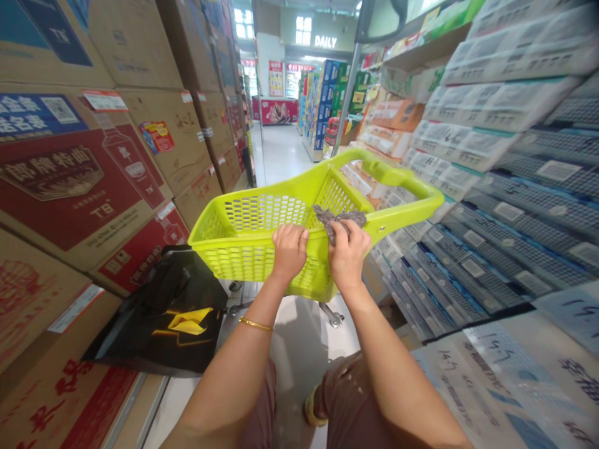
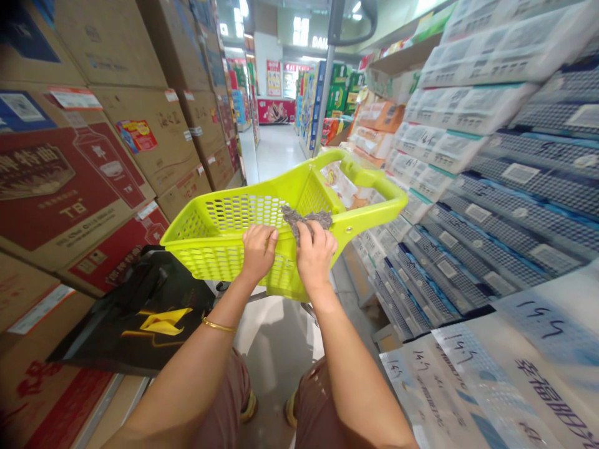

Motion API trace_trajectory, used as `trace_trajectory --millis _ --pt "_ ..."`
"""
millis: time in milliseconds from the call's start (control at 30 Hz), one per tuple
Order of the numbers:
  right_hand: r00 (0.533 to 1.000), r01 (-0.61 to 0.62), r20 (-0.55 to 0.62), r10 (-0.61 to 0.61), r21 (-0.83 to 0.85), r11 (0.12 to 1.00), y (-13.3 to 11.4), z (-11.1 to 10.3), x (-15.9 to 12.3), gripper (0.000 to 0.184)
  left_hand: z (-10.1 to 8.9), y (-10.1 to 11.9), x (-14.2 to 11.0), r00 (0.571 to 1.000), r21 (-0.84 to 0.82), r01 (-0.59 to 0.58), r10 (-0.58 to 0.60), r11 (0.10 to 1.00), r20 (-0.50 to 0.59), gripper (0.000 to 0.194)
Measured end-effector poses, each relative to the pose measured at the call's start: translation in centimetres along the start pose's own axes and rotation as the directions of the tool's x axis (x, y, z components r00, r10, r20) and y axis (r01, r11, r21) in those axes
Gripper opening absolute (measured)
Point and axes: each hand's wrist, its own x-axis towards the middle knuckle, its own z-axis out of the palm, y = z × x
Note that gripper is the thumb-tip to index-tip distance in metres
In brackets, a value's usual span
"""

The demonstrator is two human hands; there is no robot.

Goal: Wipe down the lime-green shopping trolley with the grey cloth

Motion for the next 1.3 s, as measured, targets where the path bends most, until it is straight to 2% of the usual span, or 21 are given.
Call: trace_trajectory --millis 233,367,467,633,733,800,900,1033,1167,1300 --pt "0.997 0.044 -0.071 -0.040 0.056 0.997 0.2 1.0 -1.5 0.034 -0.2 -0.4 -0.7 0.993 0.038 -0.079 0.075 0.996 0.092 0.031" --pt "0.994 0.087 0.057 -0.092 0.086 0.993 -0.1 2.5 -3.3 0.031 -0.2 -1.0 -1.1 0.989 0.058 -0.107 0.100 0.993 0.109 0.030" --pt "0.976 0.142 0.155 -0.156 0.097 0.985 -0.2 3.4 -4.6 0.029 -0.1 -1.4 -1.4 0.988 0.073 -0.128 0.121 0.989 0.097 0.037" --pt "0.942 0.185 0.264 -0.208 0.108 0.977 -0.1 3.7 -5.7 0.031 0.3 -1.7 -1.8 0.993 0.114 -0.107 0.100 0.988 0.068 0.043" --pt "0.938 0.208 0.258 -0.232 0.118 0.971 0.3 3.5 -5.2 0.032 0.6 -1.8 -1.9 0.996 0.126 -0.084 0.079 0.988 0.050 0.042" --pt "0.957 0.169 0.220 -0.191 0.117 0.979 0.3 3.3 -4.4 0.033 0.7 -1.9 -1.9 0.997 0.121 -0.073 0.068 0.990 0.038 0.041" --pt "0.992 0.082 0.089 -0.094 0.135 0.987 -0.2 2.8 -2.8 0.032 0.8 -1.9 -1.9 0.999 0.117 -0.053 0.052 0.992 0.016 0.036" --pt "0.998 0.043 -0.052 -0.036 0.145 0.989 -1.2 2.6 -1.0 0.027 0.8 -1.6 -1.8 0.999 0.128 -0.041 0.041 0.991 0.004 0.028" --pt "0.999 0.051 -0.018 -0.049 0.124 0.991 -1.3 3.1 -1.0 0.024 0.7 -1.4 -1.7 0.999 0.152 -0.040 0.037 0.988 0.023 0.025" --pt "0.989 0.061 0.127 -0.078 0.131 0.989 -0.9 3.7 -2.7 0.027 0.6 -1.3 -1.6 0.999 0.154 -0.027 0.023 0.988 0.028 0.027"
